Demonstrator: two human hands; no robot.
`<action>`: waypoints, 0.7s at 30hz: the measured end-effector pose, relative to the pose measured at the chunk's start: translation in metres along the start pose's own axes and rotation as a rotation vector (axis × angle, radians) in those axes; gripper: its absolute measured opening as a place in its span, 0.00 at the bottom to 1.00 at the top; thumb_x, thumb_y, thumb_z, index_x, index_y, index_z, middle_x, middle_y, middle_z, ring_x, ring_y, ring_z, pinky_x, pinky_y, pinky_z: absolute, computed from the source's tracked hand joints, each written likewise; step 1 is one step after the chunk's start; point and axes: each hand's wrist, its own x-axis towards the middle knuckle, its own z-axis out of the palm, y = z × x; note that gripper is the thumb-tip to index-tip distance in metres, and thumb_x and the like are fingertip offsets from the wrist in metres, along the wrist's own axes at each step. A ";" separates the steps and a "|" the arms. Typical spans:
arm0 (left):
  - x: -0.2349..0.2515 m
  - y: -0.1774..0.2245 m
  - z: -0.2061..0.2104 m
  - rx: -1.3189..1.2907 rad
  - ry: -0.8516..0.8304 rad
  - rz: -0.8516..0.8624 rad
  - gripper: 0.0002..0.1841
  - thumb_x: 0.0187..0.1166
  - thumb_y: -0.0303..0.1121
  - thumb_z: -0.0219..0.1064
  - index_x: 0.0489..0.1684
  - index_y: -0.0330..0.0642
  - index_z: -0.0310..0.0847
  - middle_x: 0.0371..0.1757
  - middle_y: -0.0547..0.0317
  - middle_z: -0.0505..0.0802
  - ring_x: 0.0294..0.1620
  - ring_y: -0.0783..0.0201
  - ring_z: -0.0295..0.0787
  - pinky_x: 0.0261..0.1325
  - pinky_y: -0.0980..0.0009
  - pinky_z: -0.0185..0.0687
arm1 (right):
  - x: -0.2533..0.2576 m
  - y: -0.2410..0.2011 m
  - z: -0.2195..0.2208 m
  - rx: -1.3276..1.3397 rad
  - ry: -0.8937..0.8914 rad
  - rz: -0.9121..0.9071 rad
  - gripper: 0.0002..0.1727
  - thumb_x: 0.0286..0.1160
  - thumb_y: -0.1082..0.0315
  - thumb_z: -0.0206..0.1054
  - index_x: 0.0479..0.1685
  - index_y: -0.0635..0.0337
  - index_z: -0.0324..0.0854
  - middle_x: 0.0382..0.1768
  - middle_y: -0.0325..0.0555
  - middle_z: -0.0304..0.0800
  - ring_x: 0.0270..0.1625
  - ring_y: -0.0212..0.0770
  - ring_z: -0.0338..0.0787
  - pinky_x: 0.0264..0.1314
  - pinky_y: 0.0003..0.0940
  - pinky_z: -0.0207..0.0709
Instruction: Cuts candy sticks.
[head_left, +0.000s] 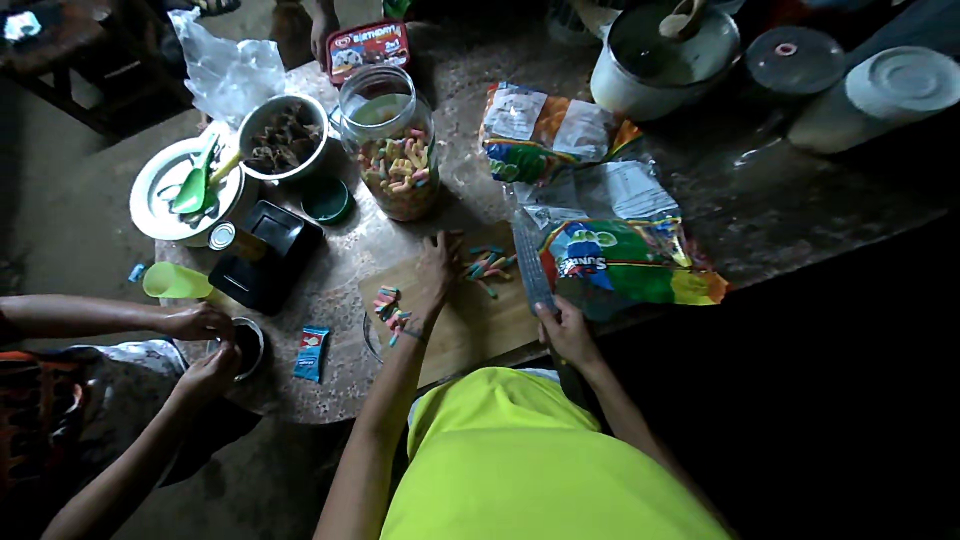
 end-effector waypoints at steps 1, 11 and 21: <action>0.005 -0.003 0.002 0.004 -0.006 0.019 0.30 0.80 0.43 0.71 0.82 0.50 0.71 0.77 0.31 0.77 0.69 0.31 0.81 0.56 0.34 0.83 | -0.001 0.000 0.000 0.005 -0.001 0.006 0.17 0.91 0.68 0.53 0.60 0.78 0.75 0.19 0.37 0.75 0.17 0.26 0.77 0.25 0.23 0.79; 0.067 -0.005 -0.008 0.180 -0.020 0.091 0.19 0.85 0.37 0.63 0.68 0.37 0.84 0.67 0.34 0.88 0.71 0.33 0.83 0.74 0.35 0.73 | -0.016 0.012 -0.009 0.007 0.104 -0.003 0.15 0.89 0.68 0.54 0.56 0.76 0.76 0.17 0.35 0.76 0.15 0.25 0.78 0.22 0.22 0.78; 0.009 0.006 -0.033 -0.007 -0.141 0.122 0.20 0.85 0.40 0.67 0.65 0.34 0.81 0.55 0.31 0.91 0.59 0.33 0.89 0.61 0.36 0.82 | -0.022 0.007 -0.012 0.023 0.108 0.053 0.17 0.91 0.67 0.53 0.59 0.76 0.75 0.18 0.37 0.75 0.17 0.26 0.78 0.22 0.22 0.77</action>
